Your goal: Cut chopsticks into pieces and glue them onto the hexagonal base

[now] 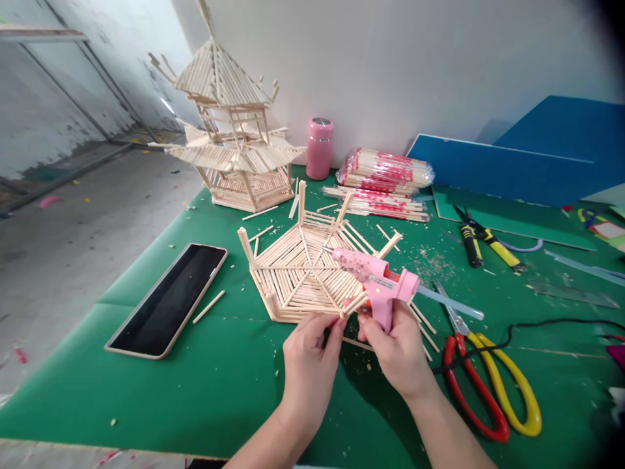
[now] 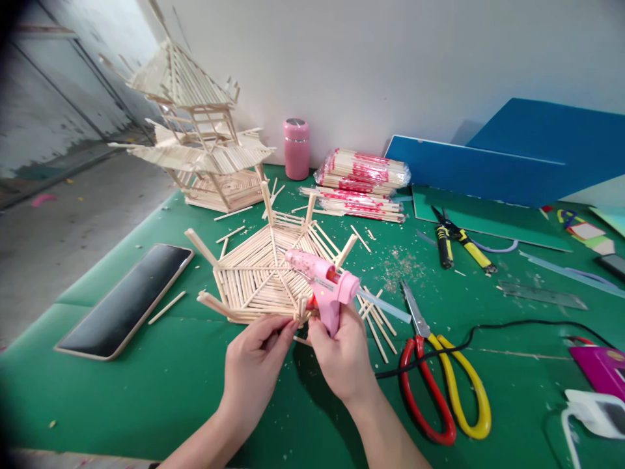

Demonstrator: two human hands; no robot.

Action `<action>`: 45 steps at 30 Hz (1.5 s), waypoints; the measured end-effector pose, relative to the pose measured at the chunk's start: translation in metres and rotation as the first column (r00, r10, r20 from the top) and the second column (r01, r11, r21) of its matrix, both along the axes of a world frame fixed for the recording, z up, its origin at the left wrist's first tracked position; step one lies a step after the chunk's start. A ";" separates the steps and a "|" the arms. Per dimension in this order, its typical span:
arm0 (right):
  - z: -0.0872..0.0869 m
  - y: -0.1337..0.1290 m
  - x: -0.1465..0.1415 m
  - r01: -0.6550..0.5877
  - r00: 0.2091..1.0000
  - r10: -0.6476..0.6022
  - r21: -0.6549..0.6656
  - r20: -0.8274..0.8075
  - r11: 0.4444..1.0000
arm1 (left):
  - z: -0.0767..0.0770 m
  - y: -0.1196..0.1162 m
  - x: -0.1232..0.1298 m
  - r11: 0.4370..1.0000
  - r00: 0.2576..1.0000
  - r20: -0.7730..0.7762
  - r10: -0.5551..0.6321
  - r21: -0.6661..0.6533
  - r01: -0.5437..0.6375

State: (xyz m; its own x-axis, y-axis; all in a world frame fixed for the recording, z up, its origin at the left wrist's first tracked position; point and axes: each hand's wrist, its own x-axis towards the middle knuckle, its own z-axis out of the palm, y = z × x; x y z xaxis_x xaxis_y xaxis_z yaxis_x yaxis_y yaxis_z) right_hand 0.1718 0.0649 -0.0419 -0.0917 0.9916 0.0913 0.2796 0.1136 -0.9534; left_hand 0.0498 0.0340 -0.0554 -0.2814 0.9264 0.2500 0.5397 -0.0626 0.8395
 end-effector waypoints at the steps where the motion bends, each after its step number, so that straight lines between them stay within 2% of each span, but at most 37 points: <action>1: 0.000 0.000 0.000 0.001 1.000 -0.001 0.001 0.003 1.000 | 0.000 0.000 0.000 1.000 1.000 0.002 0.001 -0.003 -0.001; 24: 0.002 0.000 -0.001 0.013 0.999 -0.013 0.009 0.034 1.000 | 0.003 0.000 0.000 1.000 1.000 0.004 0.006 -0.031 -0.006; 34: 0.000 0.001 -0.001 0.019 0.999 -0.020 0.009 0.031 1.000 | 0.007 -0.004 -0.003 1.000 0.998 -0.061 0.004 -0.009 -0.004; 37: 0.000 0.001 -0.001 0.019 0.999 -0.019 0.004 0.030 1.000 | 0.011 -0.006 -0.010 0.992 0.985 -0.167 -0.034 0.114 0.053; 39: 0.001 0.001 -0.002 0.019 0.999 -0.019 0.003 0.027 1.000 | 0.012 -0.006 -0.015 0.957 0.955 -0.293 -0.044 0.261 0.124; 41: 0.002 0.002 -0.002 0.019 1.000 -0.019 0.006 0.024 1.000 | 0.013 -0.003 -0.019 0.916 0.908 -0.418 -0.027 0.354 0.190; 43: 0.002 0.002 -0.002 0.020 1.000 -0.021 0.010 0.023 1.000 | 0.013 0.001 -0.021 0.905 0.853 -0.522 -0.024 0.352 0.240; 45: 0.002 0.002 -0.003 0.021 1.000 -0.021 0.009 0.023 1.000 | 0.016 0.005 -0.021 0.920 0.803 -0.594 -0.046 0.288 0.265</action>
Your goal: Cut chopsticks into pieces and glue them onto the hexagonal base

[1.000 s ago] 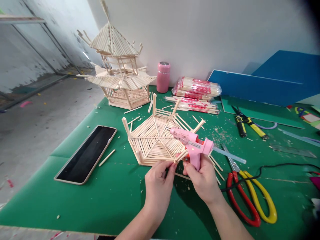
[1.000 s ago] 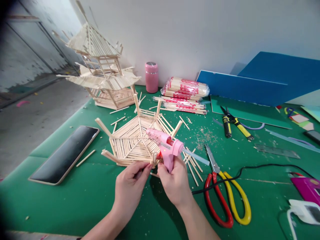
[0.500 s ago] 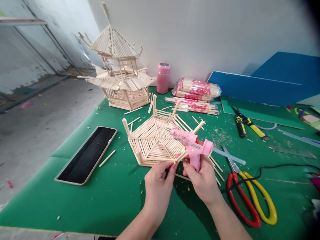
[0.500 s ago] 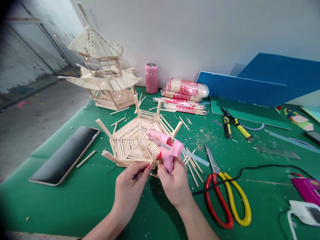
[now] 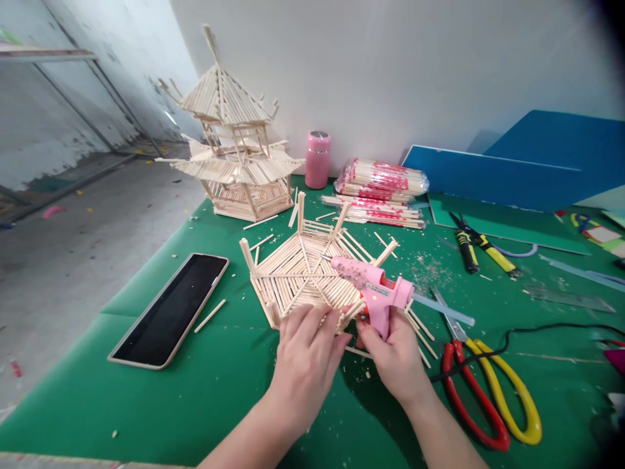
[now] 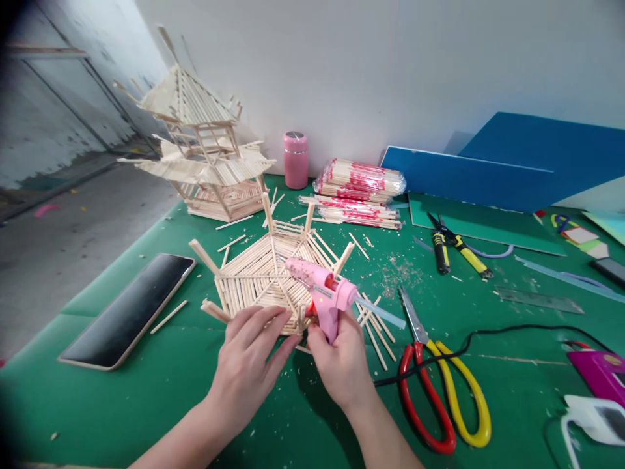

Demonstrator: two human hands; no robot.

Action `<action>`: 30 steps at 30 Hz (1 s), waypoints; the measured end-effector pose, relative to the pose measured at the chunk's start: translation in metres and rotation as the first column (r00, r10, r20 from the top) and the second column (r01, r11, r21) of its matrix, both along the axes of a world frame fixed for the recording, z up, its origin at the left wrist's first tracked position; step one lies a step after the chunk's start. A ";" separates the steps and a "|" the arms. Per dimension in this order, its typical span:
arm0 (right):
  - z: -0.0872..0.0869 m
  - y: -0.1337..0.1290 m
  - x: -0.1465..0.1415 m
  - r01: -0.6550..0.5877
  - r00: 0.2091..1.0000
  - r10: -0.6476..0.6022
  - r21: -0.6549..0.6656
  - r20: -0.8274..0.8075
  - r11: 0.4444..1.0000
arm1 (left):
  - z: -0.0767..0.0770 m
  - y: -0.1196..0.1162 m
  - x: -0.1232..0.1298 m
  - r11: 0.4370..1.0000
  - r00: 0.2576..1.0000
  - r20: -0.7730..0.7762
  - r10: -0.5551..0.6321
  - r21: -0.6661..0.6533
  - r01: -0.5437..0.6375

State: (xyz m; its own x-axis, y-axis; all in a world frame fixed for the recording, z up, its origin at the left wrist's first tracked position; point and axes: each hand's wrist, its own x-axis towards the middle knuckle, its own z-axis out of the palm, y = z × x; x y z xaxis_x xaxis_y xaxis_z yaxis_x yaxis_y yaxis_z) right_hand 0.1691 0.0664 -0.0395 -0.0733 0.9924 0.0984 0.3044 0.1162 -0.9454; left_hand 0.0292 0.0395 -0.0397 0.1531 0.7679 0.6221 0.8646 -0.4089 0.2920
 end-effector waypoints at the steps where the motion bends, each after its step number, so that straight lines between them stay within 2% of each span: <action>1: 0.000 0.000 0.000 0.000 1.000 0.000 -0.001 0.001 1.000 | 0.002 0.002 0.000 0.999 0.999 -0.033 0.004 -0.039 -0.005; 6: -0.002 -0.001 0.001 0.000 1.000 0.000 -0.004 0.010 1.000 | 0.009 0.005 0.000 0.978 0.993 -0.120 0.011 -0.206 -0.036; 11: -0.004 -0.001 0.001 0.001 1.000 -0.001 0.000 0.010 1.000 | 0.011 0.006 -0.001 0.954 0.995 -0.098 0.001 -0.297 -0.030; 20: -0.001 -0.002 0.000 -0.007 1.000 0.008 -0.006 0.013 1.000 | 0.015 0.009 -0.002 0.932 1.000 -0.022 -0.015 -0.362 0.006; 30: 0.000 -0.001 -0.002 -0.001 1.000 0.001 0.008 0.020 1.000 | 0.014 0.008 -0.003 0.922 1.000 -0.021 -0.012 -0.388 0.003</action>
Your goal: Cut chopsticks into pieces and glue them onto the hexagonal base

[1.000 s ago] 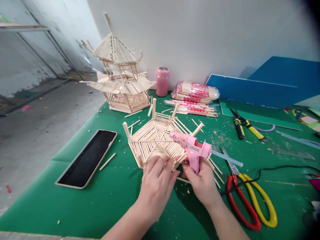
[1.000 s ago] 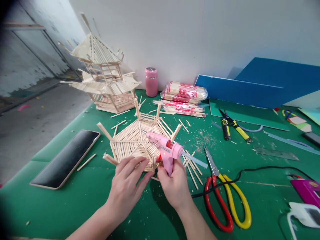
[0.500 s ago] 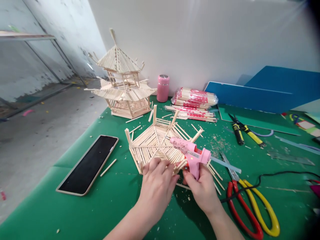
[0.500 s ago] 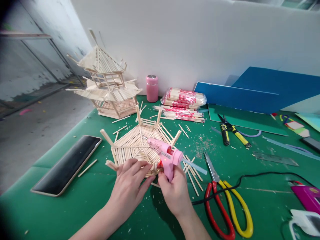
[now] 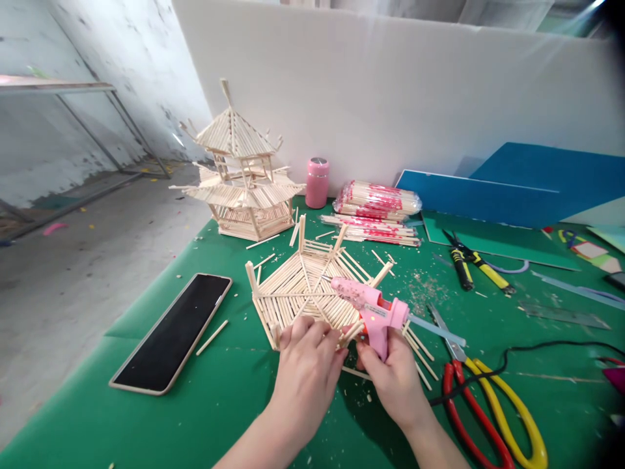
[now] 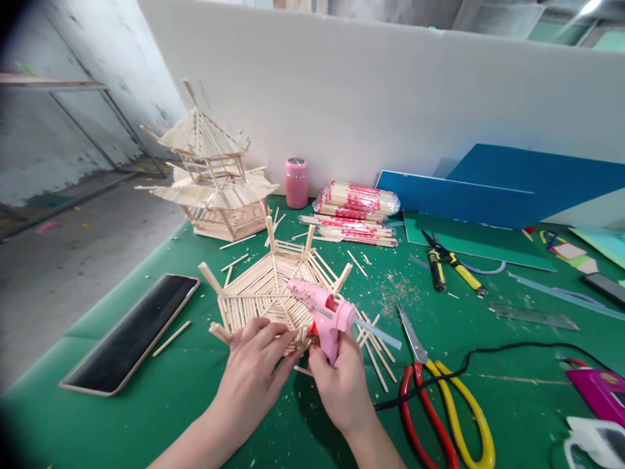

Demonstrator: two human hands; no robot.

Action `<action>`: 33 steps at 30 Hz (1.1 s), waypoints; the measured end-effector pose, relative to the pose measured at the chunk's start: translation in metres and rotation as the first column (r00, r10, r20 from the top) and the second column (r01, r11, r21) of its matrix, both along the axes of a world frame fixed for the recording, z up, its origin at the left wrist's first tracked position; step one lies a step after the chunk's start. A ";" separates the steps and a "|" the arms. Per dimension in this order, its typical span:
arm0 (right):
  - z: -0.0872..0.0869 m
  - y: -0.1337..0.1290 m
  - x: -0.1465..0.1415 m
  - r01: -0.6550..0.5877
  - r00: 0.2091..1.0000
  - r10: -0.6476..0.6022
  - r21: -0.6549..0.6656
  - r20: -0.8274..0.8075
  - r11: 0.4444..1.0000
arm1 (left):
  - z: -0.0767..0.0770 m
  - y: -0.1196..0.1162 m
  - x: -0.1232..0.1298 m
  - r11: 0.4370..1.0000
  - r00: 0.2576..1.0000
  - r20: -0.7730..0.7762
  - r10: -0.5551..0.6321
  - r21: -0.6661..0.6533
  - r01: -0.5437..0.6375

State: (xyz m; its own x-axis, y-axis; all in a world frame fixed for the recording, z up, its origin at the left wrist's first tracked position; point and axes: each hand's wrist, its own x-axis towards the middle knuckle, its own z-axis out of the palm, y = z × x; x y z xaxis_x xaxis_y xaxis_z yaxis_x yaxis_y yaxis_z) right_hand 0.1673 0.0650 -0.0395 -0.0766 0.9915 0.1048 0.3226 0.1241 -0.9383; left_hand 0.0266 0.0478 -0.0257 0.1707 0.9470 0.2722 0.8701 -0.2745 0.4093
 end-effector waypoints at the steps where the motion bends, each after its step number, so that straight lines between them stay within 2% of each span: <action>1: 0.000 0.000 0.000 -0.001 1.000 0.001 0.001 -0.001 1.000 | 0.000 0.000 0.000 1.000 1.000 0.000 0.000 -0.001 0.000; 13: 0.003 0.001 0.001 0.002 1.000 -0.002 -0.003 -0.001 1.000 | 0.003 0.003 0.001 1.000 0.999 -0.028 -0.015 -0.024 0.014; 33: 0.002 0.002 0.001 0.012 1.000 -0.012 0.002 0.012 1.000 | 0.004 0.010 -0.002 0.997 0.998 0.028 -0.060 -0.055 0.061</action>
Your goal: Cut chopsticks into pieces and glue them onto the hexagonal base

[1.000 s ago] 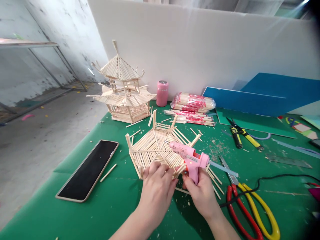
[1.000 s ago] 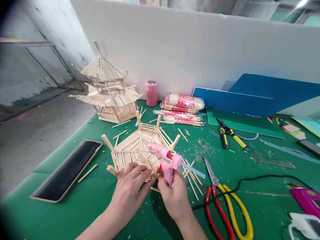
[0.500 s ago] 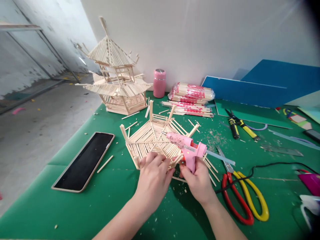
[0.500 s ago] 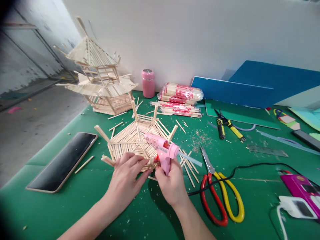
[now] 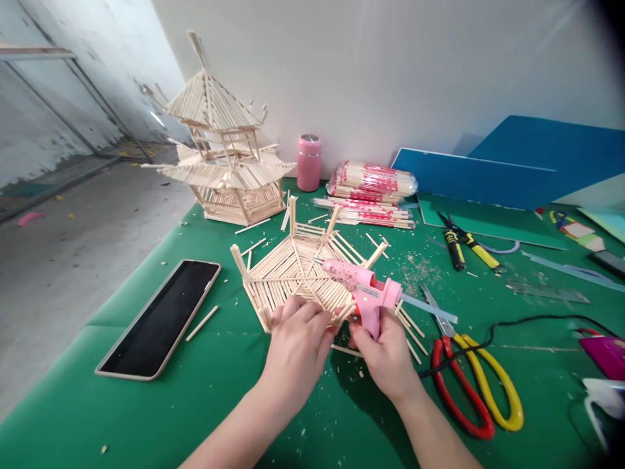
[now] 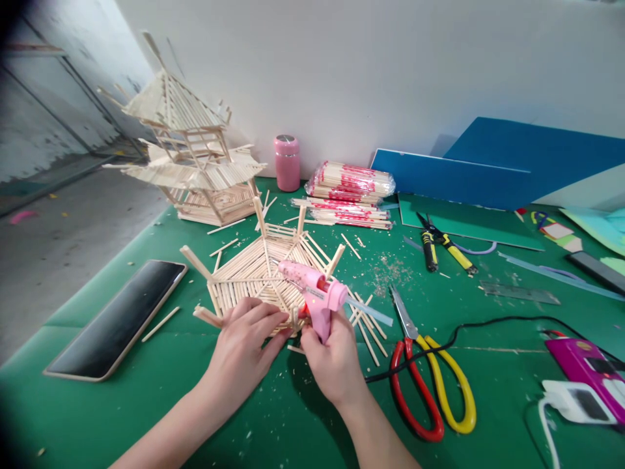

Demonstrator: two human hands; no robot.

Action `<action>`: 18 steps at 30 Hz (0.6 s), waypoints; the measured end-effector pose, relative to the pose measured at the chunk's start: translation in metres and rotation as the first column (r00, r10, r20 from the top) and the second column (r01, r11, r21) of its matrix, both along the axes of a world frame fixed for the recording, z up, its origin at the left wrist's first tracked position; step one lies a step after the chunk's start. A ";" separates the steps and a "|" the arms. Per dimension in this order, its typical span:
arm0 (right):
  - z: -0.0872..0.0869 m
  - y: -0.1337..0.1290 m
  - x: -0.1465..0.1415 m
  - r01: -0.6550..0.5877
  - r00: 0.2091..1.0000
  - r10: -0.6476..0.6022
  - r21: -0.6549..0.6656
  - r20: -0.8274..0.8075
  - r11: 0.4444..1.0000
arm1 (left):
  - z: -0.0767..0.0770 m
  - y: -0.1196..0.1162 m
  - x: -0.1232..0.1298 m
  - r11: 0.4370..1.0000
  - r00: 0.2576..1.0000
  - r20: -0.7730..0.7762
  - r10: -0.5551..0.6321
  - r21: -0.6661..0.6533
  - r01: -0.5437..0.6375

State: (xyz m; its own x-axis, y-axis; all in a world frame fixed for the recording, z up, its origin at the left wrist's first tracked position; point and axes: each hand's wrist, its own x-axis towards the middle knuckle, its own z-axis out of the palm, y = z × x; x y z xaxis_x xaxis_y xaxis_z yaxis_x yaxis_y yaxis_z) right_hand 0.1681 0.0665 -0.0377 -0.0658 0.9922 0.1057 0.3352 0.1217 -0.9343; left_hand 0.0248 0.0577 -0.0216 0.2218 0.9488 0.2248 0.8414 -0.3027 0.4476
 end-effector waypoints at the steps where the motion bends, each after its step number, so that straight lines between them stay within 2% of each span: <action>1: 0.000 0.000 0.000 0.002 1.000 -0.002 -0.001 0.000 1.000 | 0.000 0.000 0.000 1.000 1.000 0.003 -0.003 -0.002 0.003; 18: -0.003 -0.001 0.002 0.022 1.000 -0.022 -0.010 0.017 1.000 | 0.001 0.002 0.000 0.999 1.000 -0.005 -0.004 -0.032 0.004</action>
State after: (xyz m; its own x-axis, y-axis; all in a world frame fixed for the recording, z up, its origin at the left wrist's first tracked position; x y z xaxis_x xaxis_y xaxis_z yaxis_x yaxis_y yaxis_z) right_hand 0.1696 0.0650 -0.0409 -0.0455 0.9945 0.0948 0.3530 0.1048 -0.9297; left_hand 0.0245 0.0597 -0.0209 0.2266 0.9547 0.1930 0.8427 -0.2915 0.4526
